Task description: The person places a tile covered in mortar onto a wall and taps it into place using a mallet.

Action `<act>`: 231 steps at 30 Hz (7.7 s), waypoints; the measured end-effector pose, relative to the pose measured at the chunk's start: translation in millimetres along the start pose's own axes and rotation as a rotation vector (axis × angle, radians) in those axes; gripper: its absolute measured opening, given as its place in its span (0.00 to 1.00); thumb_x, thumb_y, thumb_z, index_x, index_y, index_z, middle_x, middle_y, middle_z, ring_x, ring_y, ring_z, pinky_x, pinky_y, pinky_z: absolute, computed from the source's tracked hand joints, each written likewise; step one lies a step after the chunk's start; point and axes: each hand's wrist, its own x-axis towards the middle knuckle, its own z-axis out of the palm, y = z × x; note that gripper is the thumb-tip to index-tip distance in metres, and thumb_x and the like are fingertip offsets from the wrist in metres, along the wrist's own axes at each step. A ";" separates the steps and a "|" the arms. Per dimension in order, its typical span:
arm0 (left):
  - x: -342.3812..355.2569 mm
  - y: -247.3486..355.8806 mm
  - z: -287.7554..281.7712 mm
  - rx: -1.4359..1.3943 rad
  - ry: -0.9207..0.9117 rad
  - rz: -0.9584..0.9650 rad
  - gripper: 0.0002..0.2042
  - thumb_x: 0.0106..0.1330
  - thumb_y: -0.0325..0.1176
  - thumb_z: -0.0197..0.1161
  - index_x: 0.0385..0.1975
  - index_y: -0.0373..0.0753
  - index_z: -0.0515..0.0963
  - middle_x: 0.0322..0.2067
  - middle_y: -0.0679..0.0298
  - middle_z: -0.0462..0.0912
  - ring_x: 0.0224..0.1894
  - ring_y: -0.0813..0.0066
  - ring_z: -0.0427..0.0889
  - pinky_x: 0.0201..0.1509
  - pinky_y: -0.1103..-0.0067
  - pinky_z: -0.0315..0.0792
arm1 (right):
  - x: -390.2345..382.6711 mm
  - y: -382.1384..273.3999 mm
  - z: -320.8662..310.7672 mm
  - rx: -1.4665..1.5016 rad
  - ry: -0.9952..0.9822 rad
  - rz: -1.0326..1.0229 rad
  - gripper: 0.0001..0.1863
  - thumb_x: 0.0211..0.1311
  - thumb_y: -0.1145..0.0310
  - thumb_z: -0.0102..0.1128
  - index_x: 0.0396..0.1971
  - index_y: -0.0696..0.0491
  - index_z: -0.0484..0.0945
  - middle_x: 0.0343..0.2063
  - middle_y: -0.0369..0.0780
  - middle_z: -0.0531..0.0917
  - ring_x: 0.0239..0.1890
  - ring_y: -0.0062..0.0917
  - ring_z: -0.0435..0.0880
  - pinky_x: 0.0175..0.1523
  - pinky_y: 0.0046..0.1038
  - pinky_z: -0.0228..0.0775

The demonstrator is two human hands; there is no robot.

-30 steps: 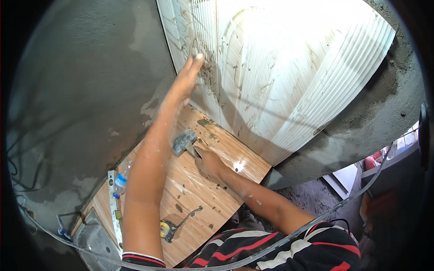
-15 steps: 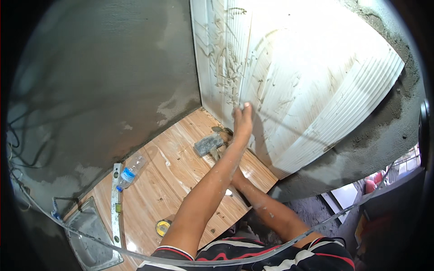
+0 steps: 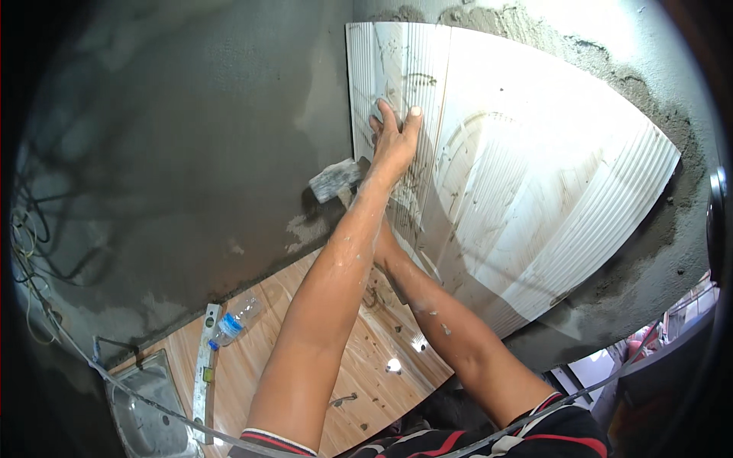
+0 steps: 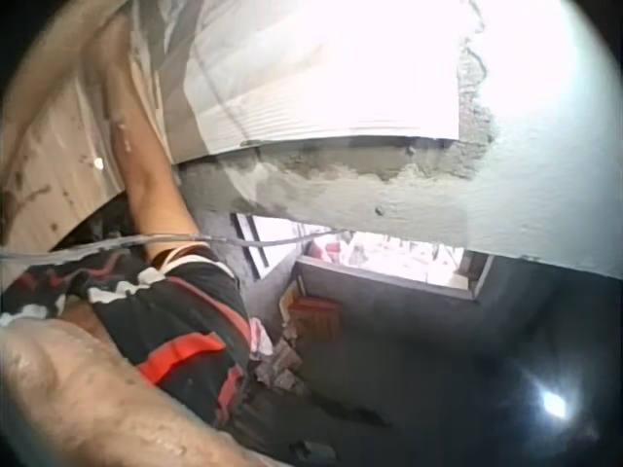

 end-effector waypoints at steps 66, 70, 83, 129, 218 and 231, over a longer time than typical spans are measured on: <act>-4.0 40.1 -19.6 0.209 -0.081 0.093 0.42 0.78 0.52 0.47 0.77 0.28 0.36 0.78 0.36 0.34 0.81 0.43 0.38 0.83 0.65 0.38 | 125.5 -76.5 13.0 -0.266 0.397 -0.185 0.31 0.64 0.74 0.59 0.67 0.66 0.67 0.58 0.61 0.77 0.66 0.49 0.74 0.76 0.42 0.56; -5.2 48.0 -15.9 0.133 -0.100 0.078 0.44 0.77 0.52 0.51 0.77 0.28 0.35 0.78 0.37 0.32 0.81 0.46 0.36 0.83 0.64 0.41 | 119.0 -64.2 16.5 -0.248 0.432 -0.164 0.31 0.65 0.73 0.58 0.68 0.65 0.66 0.60 0.60 0.76 0.66 0.50 0.74 0.74 0.44 0.57; -30.3 -42.5 -139.4 -0.121 0.722 0.248 0.17 0.73 0.37 0.58 0.55 0.34 0.78 0.50 0.53 0.84 0.51 0.55 0.84 0.54 0.64 0.78 | 49.6 -97.0 -39.3 -0.211 0.417 -0.393 0.32 0.67 0.75 0.59 0.70 0.64 0.64 0.36 0.57 0.81 0.39 0.50 0.83 0.48 0.41 0.75; -0.8 -32.3 15.6 -0.264 0.235 0.697 0.30 0.67 0.45 0.62 0.65 0.38 0.64 0.65 0.41 0.55 0.65 0.38 0.59 0.66 0.46 0.61 | 24.5 -159.1 -100.8 -0.337 0.258 -0.225 0.29 0.71 0.73 0.58 0.69 0.64 0.66 0.63 0.56 0.78 0.67 0.39 0.76 0.70 0.30 0.66; -135.1 -303.9 -77.2 0.507 -0.356 -0.155 0.23 0.75 0.43 0.53 0.64 0.36 0.74 0.65 0.46 0.75 0.66 0.48 0.74 0.67 0.56 0.69 | -283.8 -45.4 -51.3 -0.161 -0.038 0.367 0.28 0.69 0.63 0.64 0.65 0.61 0.72 0.48 0.55 0.86 0.48 0.34 0.87 0.54 0.32 0.77; -221.5 -258.0 45.3 0.730 -0.514 -0.071 0.33 0.73 0.44 0.55 0.75 0.39 0.59 0.76 0.54 0.59 0.78 0.55 0.55 0.77 0.43 0.43 | -319.2 17.3 -73.7 -0.240 -0.128 0.521 0.30 0.68 0.60 0.65 0.66 0.56 0.73 0.44 0.58 0.85 0.47 0.43 0.89 0.54 0.35 0.78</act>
